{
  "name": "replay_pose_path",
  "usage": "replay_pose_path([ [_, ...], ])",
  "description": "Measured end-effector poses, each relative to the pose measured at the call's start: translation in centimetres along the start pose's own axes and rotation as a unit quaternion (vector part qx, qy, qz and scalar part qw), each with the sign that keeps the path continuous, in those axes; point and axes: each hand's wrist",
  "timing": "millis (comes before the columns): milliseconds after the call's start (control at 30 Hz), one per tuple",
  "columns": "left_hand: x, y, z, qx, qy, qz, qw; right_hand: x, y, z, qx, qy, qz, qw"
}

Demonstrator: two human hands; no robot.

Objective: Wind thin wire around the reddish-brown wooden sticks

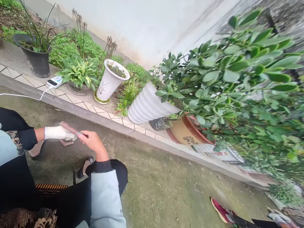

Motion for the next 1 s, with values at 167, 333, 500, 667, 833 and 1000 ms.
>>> replay_pose_path([
  [167,-1.1,0.0,0.7,-0.011,-0.090,-0.030,0.995,1.8,-0.7,1.4,-0.072,0.155,0.233,0.957],
  [333,-0.9,0.3,1.1,-0.055,-0.242,-0.016,0.969,0.8,-1.6,2.6,-0.158,0.361,0.102,0.913],
  [500,0.7,0.3,0.8,-0.047,-0.314,0.024,0.948,-0.5,-1.6,2.6,-0.192,0.230,-0.111,0.948],
  [667,1.0,0.1,-0.1,-0.003,-0.260,0.020,0.965,-0.7,-0.6,1.1,-0.092,0.051,-0.244,0.964],
  [833,-0.2,-0.4,-0.2,-0.015,-0.174,0.004,0.985,1.6,0.0,0.9,-0.002,-0.063,0.104,0.993],
  [1000,-1.1,-0.4,0.7,-0.042,-0.251,-0.034,0.966,2.6,-1.1,2.5,-0.074,0.041,0.218,0.972],
])
Point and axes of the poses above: each hand's wrist, its own y-axis away from the middle knuckle, its own x-axis out of the back of the hand, z = x × y, and after that the axes turned 11 degrees about -y, right-handed
